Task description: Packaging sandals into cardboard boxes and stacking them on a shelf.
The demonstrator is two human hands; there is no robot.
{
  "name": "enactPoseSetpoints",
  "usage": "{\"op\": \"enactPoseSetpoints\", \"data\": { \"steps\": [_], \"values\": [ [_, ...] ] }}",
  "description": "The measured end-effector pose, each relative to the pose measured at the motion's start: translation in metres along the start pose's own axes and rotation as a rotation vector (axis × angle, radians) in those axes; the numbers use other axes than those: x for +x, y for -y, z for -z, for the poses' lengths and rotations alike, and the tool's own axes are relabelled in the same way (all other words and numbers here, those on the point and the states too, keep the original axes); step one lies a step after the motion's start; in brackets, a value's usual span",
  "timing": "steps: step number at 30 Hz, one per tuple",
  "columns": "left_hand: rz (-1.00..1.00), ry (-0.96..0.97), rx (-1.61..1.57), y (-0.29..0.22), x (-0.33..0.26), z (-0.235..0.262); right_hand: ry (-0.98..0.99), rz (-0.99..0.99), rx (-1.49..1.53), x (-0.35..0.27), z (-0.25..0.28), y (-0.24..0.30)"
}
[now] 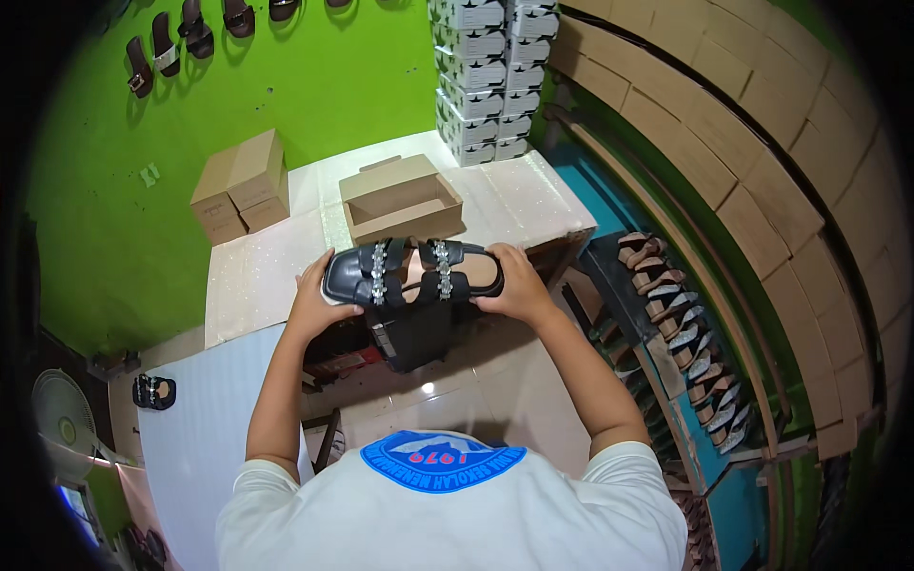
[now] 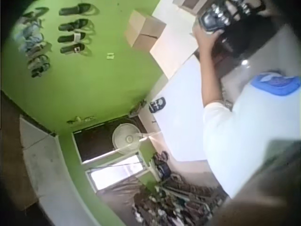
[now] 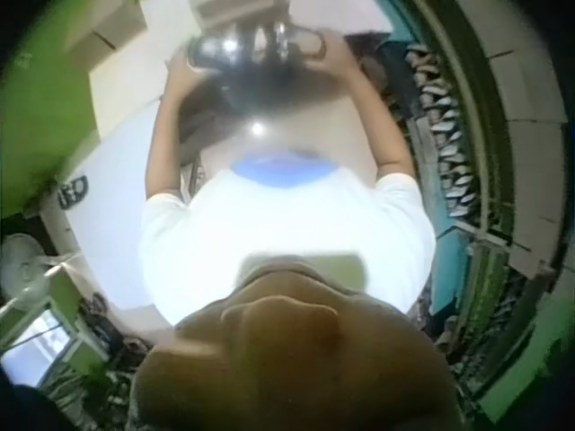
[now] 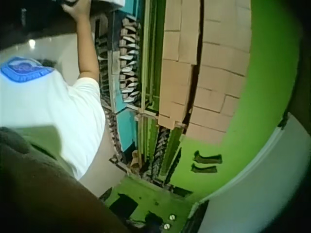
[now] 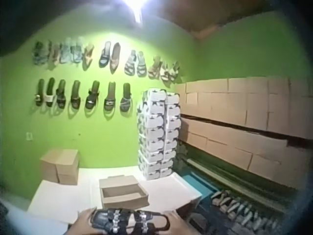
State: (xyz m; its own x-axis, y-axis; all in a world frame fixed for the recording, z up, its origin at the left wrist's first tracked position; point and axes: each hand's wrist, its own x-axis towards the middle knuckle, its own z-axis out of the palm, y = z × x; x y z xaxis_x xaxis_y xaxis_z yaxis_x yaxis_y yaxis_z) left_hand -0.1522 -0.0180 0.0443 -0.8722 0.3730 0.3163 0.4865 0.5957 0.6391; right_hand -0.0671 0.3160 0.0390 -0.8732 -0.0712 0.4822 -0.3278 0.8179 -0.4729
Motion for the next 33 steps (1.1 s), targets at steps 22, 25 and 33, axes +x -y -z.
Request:
{"op": "enactPoseSetpoints", "data": {
  "steps": [22,25,33],
  "values": [
    [0.415,0.126,0.154,0.137,0.212,-0.103,0.392,-0.026,0.117,0.244,-0.125,-0.212],
    [0.462,0.151,0.161,0.141,0.213,-0.107,0.452,-0.038,0.093,0.253,-0.138,-0.219],
    [0.459,0.204,0.436,0.144,0.207,-0.113,0.513,0.047,-0.042,0.259,-0.162,-0.223]
  ]
}}
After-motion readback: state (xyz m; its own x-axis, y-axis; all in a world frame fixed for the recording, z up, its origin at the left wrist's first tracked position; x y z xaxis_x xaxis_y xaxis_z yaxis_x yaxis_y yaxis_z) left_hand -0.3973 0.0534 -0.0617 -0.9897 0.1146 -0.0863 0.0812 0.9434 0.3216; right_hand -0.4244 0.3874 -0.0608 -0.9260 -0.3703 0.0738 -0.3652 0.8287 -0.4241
